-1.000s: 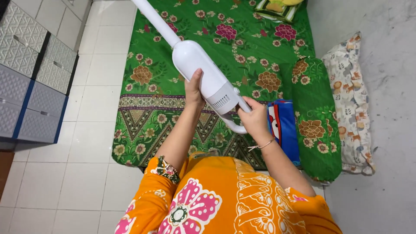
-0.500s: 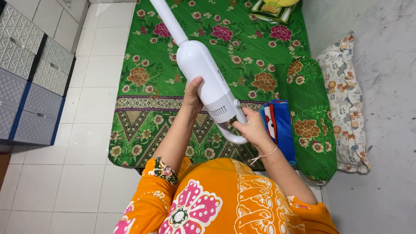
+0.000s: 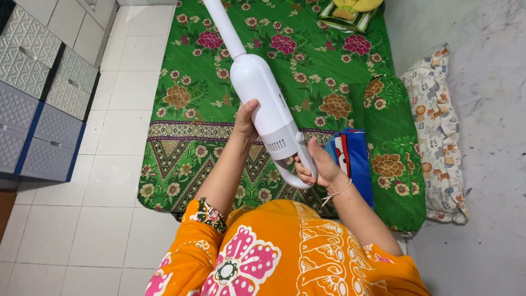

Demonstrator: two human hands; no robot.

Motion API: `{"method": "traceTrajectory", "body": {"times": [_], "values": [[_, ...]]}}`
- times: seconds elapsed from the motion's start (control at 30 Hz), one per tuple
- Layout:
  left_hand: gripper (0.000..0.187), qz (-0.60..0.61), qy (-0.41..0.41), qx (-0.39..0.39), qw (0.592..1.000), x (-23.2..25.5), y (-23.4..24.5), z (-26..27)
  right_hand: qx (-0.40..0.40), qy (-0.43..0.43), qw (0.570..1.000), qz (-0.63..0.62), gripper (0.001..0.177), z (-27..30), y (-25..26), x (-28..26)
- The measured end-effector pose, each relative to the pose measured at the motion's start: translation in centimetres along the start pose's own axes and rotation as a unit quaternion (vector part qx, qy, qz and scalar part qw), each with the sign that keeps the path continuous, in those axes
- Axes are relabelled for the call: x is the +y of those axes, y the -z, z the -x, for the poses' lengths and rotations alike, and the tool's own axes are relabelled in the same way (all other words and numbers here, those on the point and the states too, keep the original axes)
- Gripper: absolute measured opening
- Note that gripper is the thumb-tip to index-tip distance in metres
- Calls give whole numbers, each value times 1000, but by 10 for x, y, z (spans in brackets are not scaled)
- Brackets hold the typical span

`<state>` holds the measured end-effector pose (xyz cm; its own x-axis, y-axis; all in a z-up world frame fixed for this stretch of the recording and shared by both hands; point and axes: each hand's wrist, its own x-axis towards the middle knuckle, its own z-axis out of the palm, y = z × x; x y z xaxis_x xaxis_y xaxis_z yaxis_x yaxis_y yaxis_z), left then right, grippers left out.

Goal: Assembling the components of a handheld vacuum cleaner and using it to clean a floor area.

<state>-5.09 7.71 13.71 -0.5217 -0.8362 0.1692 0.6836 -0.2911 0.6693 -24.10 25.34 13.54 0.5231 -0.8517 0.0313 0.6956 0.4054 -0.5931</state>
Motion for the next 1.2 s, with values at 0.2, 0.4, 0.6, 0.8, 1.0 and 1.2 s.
{"method": "traceTrajectory", "body": {"times": [0.2,0.4,0.6,0.8,1.0,1.2], "values": [[77,-47,-6,55,997,8,-12,-5,241,26,930,275,44,-10,-18,12],[73,-94,-18,78,992,8,-12,-7,267,69,887,371,40,-10,-25,11],[74,-34,-7,2,999,10,-1,-8,253,7,920,299,46,-8,-42,-1],[72,-91,4,69,993,9,-15,-1,324,16,905,275,36,-10,-89,0],[77,-65,4,26,998,9,-15,8,265,-10,928,261,45,4,-67,12],[90,82,68,-128,986,23,-32,7,169,-15,967,191,40,-4,-92,13]]}}
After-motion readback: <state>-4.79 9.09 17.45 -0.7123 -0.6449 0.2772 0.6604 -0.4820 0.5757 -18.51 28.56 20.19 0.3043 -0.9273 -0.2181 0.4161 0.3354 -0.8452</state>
